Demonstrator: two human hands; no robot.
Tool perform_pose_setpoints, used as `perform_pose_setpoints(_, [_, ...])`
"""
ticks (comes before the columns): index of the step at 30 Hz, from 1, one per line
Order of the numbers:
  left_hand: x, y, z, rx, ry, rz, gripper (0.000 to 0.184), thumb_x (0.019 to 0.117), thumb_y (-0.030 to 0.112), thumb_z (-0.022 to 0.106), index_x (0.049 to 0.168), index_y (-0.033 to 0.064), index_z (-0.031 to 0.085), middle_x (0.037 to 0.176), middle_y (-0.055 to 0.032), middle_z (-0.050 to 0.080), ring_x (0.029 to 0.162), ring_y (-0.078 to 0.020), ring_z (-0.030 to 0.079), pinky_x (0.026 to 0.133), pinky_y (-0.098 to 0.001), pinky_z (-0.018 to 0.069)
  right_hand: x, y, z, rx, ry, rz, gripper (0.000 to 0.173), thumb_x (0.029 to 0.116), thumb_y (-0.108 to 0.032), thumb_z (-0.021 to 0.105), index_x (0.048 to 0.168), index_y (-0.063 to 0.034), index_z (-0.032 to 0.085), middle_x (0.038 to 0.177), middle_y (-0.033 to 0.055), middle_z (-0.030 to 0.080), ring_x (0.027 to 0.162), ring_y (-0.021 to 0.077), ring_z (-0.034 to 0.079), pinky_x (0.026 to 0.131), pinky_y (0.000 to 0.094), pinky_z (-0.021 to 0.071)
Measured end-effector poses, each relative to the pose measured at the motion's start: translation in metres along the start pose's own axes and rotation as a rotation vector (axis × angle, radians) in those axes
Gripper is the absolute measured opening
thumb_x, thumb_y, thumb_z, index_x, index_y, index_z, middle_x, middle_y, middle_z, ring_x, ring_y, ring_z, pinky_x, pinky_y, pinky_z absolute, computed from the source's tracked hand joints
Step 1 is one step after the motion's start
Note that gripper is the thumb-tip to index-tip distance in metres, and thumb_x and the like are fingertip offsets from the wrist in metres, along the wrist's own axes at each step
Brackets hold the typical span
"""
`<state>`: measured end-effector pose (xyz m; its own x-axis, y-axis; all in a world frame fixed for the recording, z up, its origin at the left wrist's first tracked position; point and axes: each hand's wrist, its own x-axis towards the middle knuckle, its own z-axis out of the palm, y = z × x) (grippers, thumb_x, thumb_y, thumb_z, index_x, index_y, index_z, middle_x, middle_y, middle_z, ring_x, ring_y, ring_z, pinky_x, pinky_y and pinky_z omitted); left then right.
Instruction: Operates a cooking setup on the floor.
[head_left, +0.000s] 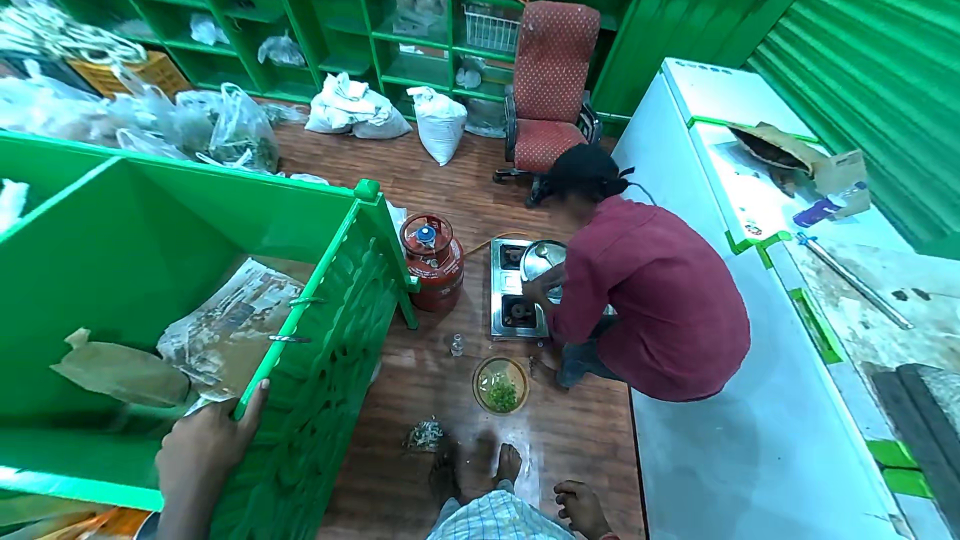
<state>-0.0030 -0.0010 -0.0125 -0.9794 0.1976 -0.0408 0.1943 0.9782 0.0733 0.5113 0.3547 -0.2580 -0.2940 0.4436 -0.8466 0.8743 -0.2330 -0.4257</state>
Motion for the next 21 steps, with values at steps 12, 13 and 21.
perform_pose_setpoints(12, [-0.0010, 0.0008, -0.0004, -0.004, -0.006, -0.008, 0.089, 0.0955, 0.080, 0.027, 0.092, 0.0067, 0.076, 0.095, -0.0274, 0.072, 0.097, -0.0510, 0.069, 0.075, -0.0709, 0.0507, -0.0034, -0.0062, -0.0038, 0.003, 0.010, 0.001, 0.023, 0.1004, -0.011, 0.059, 0.119, -0.0067, 0.072, 0.107, 0.0126, 0.075, 0.085, 0.0251, 0.074, 0.072, 0.0451, 0.0611])
perform_pose_setpoints(13, [-0.0009, 0.0006, -0.0002, -0.003, -0.003, -0.006, 0.089, 0.0954, 0.081, 0.027, 0.092, 0.0066, 0.076, 0.095, -0.0271, 0.072, 0.098, -0.0512, 0.068, 0.074, -0.0710, 0.0508, -0.0035, -0.0070, -0.0038, 0.004, 0.011, 0.004, 0.023, 0.1003, -0.011, 0.059, 0.119, -0.0066, 0.072, 0.107, 0.0129, 0.075, 0.085, 0.0253, 0.074, 0.072, 0.0454, 0.0610])
perform_pose_setpoints(21, [-0.0005, 0.0003, 0.0007, -0.013, 0.020, -0.004, 0.092, 0.0940, 0.083, 0.025, 0.091, 0.0060, 0.075, 0.095, -0.0275, 0.071, 0.096, -0.0514, 0.069, 0.073, -0.0707, 0.0510, -0.0015, -0.0043, -0.0023, 0.012, 0.014, 0.012, 0.024, 0.1004, -0.011, 0.059, 0.120, -0.0069, 0.072, 0.107, 0.0128, 0.075, 0.085, 0.0254, 0.074, 0.072, 0.0458, 0.0610])
